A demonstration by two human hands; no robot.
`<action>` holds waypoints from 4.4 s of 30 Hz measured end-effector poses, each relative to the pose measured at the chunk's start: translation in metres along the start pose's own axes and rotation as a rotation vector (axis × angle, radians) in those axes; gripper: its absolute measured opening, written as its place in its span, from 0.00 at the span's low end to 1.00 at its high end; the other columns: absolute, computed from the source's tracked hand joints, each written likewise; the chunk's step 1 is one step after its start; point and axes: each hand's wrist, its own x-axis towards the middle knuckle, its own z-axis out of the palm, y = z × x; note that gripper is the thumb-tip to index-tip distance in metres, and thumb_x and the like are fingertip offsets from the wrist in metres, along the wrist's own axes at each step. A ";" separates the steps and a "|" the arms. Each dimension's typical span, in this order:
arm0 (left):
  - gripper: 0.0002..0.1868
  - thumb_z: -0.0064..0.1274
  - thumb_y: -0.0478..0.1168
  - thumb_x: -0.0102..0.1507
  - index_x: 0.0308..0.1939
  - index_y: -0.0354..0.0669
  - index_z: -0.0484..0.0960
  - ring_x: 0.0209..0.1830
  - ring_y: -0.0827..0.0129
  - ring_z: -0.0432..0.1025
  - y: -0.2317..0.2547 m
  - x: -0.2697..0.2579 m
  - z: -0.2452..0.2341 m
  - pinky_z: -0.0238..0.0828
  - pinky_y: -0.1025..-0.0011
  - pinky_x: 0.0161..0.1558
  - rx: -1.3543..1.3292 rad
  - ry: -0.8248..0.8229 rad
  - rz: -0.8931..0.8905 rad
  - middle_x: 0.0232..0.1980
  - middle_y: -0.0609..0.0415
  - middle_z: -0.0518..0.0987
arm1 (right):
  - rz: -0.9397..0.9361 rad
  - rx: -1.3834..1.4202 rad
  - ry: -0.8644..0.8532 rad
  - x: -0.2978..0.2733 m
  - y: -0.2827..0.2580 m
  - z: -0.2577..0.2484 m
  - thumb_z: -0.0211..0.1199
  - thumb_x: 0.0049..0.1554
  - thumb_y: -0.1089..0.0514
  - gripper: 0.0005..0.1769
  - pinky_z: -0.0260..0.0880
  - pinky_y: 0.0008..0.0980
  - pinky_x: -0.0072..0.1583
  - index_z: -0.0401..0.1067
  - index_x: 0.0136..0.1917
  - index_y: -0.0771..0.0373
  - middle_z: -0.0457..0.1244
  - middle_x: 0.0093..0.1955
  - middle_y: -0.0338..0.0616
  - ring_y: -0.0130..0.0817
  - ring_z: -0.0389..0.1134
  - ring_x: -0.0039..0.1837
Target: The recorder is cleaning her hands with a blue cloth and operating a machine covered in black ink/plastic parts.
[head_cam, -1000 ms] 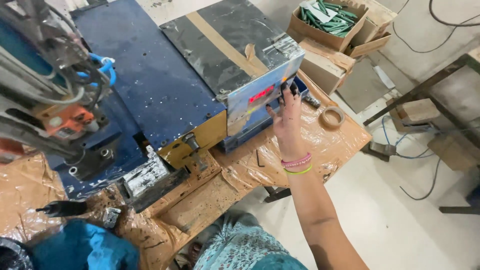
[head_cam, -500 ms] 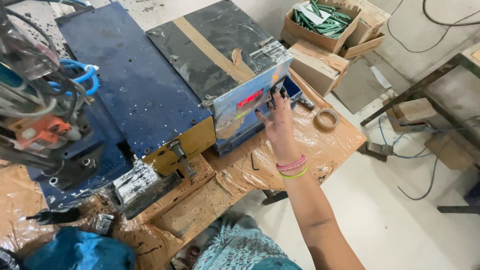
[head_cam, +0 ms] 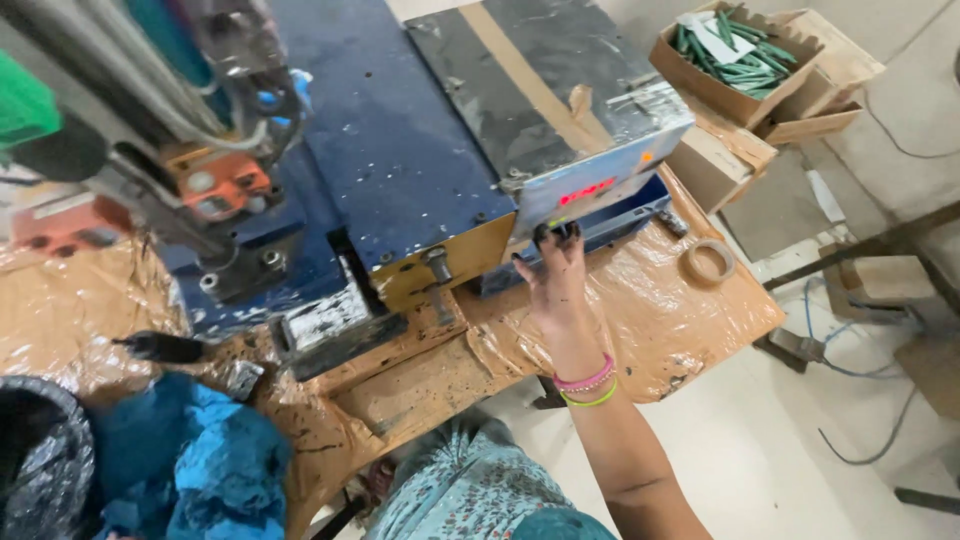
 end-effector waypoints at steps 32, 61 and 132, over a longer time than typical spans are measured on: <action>0.17 0.55 0.28 0.61 0.55 0.33 0.78 0.53 0.40 0.71 0.126 0.126 -0.016 0.69 0.54 0.58 -0.252 0.104 0.161 0.54 0.38 0.78 | -0.143 0.005 0.146 -0.046 0.047 -0.014 0.53 0.68 0.38 0.25 0.65 0.52 0.66 0.64 0.72 0.47 0.58 0.64 0.39 0.37 0.59 0.67; 0.16 0.46 0.29 0.72 0.65 0.29 0.73 0.53 0.70 0.72 0.142 0.144 0.042 0.69 0.73 0.57 -0.682 -0.129 -0.030 0.57 0.49 0.78 | -0.231 -0.189 0.021 -0.052 0.060 -0.015 0.57 0.62 0.60 0.23 0.68 0.46 0.60 0.62 0.70 0.50 0.63 0.65 0.36 0.35 0.63 0.61; 0.13 0.47 0.29 0.69 0.57 0.33 0.80 0.36 0.83 0.65 0.082 0.177 0.104 0.64 0.80 0.37 -0.921 0.053 -0.364 0.42 0.63 0.78 | -0.094 0.190 0.046 -0.020 0.007 0.002 0.55 0.72 0.45 0.16 0.72 0.35 0.58 0.70 0.63 0.57 0.66 0.58 0.42 0.35 0.68 0.58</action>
